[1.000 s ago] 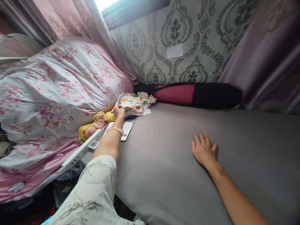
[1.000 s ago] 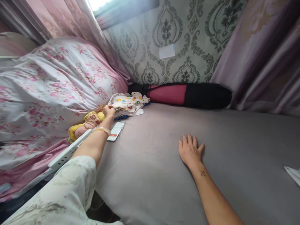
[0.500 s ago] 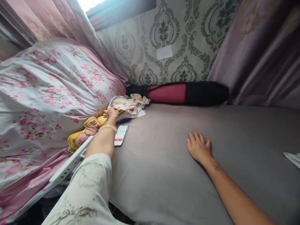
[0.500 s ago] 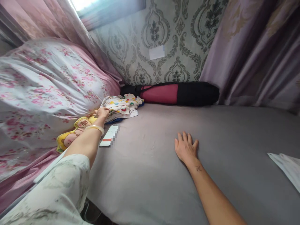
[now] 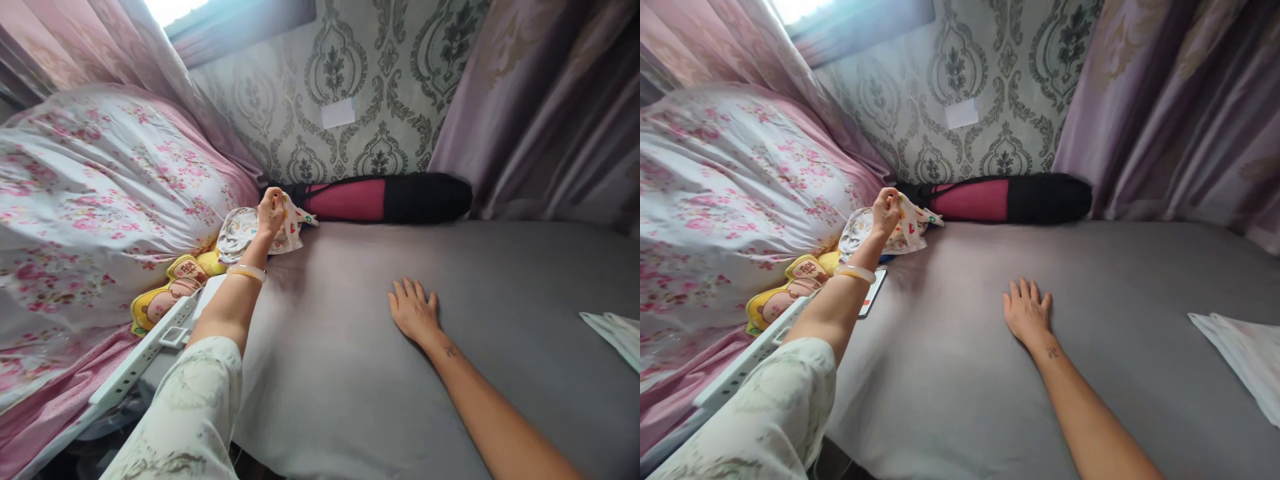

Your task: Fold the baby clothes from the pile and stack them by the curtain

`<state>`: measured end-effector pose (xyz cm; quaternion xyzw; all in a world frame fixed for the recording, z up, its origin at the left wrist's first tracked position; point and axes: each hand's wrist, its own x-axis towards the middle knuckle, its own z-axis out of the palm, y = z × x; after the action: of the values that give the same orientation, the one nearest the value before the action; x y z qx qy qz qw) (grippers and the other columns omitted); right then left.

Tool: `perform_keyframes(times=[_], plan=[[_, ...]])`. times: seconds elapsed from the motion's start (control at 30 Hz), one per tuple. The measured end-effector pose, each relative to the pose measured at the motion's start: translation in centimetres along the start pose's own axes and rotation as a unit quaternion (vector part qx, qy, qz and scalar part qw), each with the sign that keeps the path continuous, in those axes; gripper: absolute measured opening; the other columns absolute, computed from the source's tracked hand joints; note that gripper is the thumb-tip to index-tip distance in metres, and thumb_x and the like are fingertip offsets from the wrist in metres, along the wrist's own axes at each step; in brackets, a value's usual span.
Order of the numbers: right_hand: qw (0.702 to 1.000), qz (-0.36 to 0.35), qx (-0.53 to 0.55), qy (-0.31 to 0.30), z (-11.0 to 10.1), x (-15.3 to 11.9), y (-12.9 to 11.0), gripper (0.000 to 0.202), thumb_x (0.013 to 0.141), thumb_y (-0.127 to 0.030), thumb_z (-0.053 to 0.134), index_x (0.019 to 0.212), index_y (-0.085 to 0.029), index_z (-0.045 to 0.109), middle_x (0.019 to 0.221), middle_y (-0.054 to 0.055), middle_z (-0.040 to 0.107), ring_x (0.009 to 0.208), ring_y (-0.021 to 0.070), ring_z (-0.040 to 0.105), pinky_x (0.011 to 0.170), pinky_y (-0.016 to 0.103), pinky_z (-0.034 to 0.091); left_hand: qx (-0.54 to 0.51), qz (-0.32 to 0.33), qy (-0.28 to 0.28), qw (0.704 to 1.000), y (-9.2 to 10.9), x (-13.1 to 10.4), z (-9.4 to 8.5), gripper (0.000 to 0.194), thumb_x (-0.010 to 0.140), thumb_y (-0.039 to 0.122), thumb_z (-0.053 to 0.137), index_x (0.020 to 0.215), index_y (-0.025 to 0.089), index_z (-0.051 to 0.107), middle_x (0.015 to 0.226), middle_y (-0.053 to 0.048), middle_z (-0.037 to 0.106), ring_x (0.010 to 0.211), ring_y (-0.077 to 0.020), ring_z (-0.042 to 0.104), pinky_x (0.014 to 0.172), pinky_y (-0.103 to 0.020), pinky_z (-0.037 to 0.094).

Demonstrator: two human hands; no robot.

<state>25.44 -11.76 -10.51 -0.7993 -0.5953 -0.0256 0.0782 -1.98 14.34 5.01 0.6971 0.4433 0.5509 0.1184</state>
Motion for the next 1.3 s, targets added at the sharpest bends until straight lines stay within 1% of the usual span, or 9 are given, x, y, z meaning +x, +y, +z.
perform_keyframes(times=[0.13,0.33,0.47,0.63,0.77,0.87,1.13,1.2,1.3], plan=[[1.0,-0.002,0.018,0.002,0.0,-0.1,0.1,0.053,0.1,-0.035,0.023,0.142,-0.015,0.046,0.153,0.013,0.036,0.141,0.0331,0.027,0.11,0.059,0.018,-0.136,0.042,-0.061,0.988,3.4,-1.4,3.6,0.016,0.09,0.035,0.056,0.086,0.02,0.056,0.053,0.008,0.035,0.045,-0.007,0.034,0.045,-0.02,0.025],[0.992,-0.001,0.127,0.022,-0.4,0.0,0.6,0.055,0.1,-0.044,0.025,0.143,-0.015,0.042,0.149,0.013,0.043,0.14,0.0288,0.032,0.114,0.053,0.019,-0.275,-0.006,-0.174,0.945,9.0,-6.3,7.6,0.02,0.086,0.038,0.061,0.086,0.019,0.056,0.057,0.007,0.044,0.048,-0.0054,0.041,0.047,-0.017,0.03],[0.955,-0.008,0.287,0.079,-1.9,0.4,0.8,0.06,0.099,-0.049,0.024,0.147,-0.014,0.034,0.148,0.015,0.044,0.137,0.0213,0.039,0.112,0.038,0.03,-0.305,-0.046,-0.234,0.922,12.3,-10.5,9.2,0.024,0.085,0.041,0.063,0.087,0.017,0.059,0.065,0.003,0.055,0.056,-0.0074,0.05,0.052,-0.017,0.038],[0.902,-0.044,0.402,0.152,-4.1,0.9,0.9,0.071,0.089,-0.046,0.051,0.149,-0.018,0.027,0.148,0.015,0.043,0.134,0.0234,0.043,0.106,0.037,0.039,-0.265,-0.052,-0.331,0.904,15.2,-15.0,9.8,0.026,0.087,0.042,0.059,0.086,0.016,0.064,0.078,-0.002,0.063,0.071,-0.0119,0.058,0.06,-0.019,0.044],[0.852,-0.045,0.502,0.14,-4.6,1.3,1.8,0.046,0.088,-0.042,0.05,0.128,-0.019,0.056,0.116,0.008,0.067,0.101,0.0205,0.063,0.087,0.032,0.049,-0.255,-0.02,-0.418,0.872,16.1,-16.8,10.0,0.032,0.09,0.044,0.053,0.089,0.015,0.066,0.082,-0.004,0.065,0.075,-0.0139,0.059,0.06,-0.02,0.045],[0.837,-0.022,0.532,0.13,-4.6,1.8,2.9,0.038,0.088,-0.045,0.046,0.099,-0.017,0.069,0.082,0.002,0.07,0.077,0.0172,0.063,0.072,0.028,0.049,-0.238,-0.007,-0.442,0.865,16.2,-17.3,9.9,0.035,0.091,0.047,0.051,0.088,0.016,0.065,0.075,-0.002,0.061,0.067,-0.0117,0.055,0.056,-0.02,0.041],[0.732,0.172,0.599,0.275,-6.1,3.2,6.9,0.031,0.078,-0.04,0.051,0.084,-0.015,0.068,0.074,0.002,0.068,0.073,0.0172,0.061,0.065,0.026,0.047,-0.106,0.024,-0.474,0.874,15.9,-16.6,7.8,0.032,0.081,0.05,0.065,0.074,0.02,0.063,0.066,0.0,0.06,0.059,-0.0108,0.051,0.051,-0.021,0.038],[0.699,0.196,0.618,0.302,-7.1,3.1,7.8,0.026,0.076,-0.036,0.053,0.083,-0.015,0.066,0.072,0.001,0.066,0.07,0.0163,0.061,0.063,0.025,0.048,-0.083,0.013,-0.534,0.841,15.9,-16.8,7.7,0.034,0.078,0.051,0.067,0.066,0.02,0.062,0.059,0.0,0.06,0.053,-0.0107,0.052,0.047,-0.021,0.036],[0.65,0.228,0.648,0.324,-8.8,2.9,8.6,0.024,0.072,-0.026,0.055,0.09,-0.015,0.064,0.072,0.0,0.064,0.066,0.0141,0.061,0.061,0.025,0.049,-0.066,-0.03,-0.674,0.735,16.0,-18.1,8.5,0.036,0.076,0.052,0.068,0.058,0.021,0.062,0.053,-0.001,0.061,0.048,-0.012,0.056,0.045,-0.021,0.04]])
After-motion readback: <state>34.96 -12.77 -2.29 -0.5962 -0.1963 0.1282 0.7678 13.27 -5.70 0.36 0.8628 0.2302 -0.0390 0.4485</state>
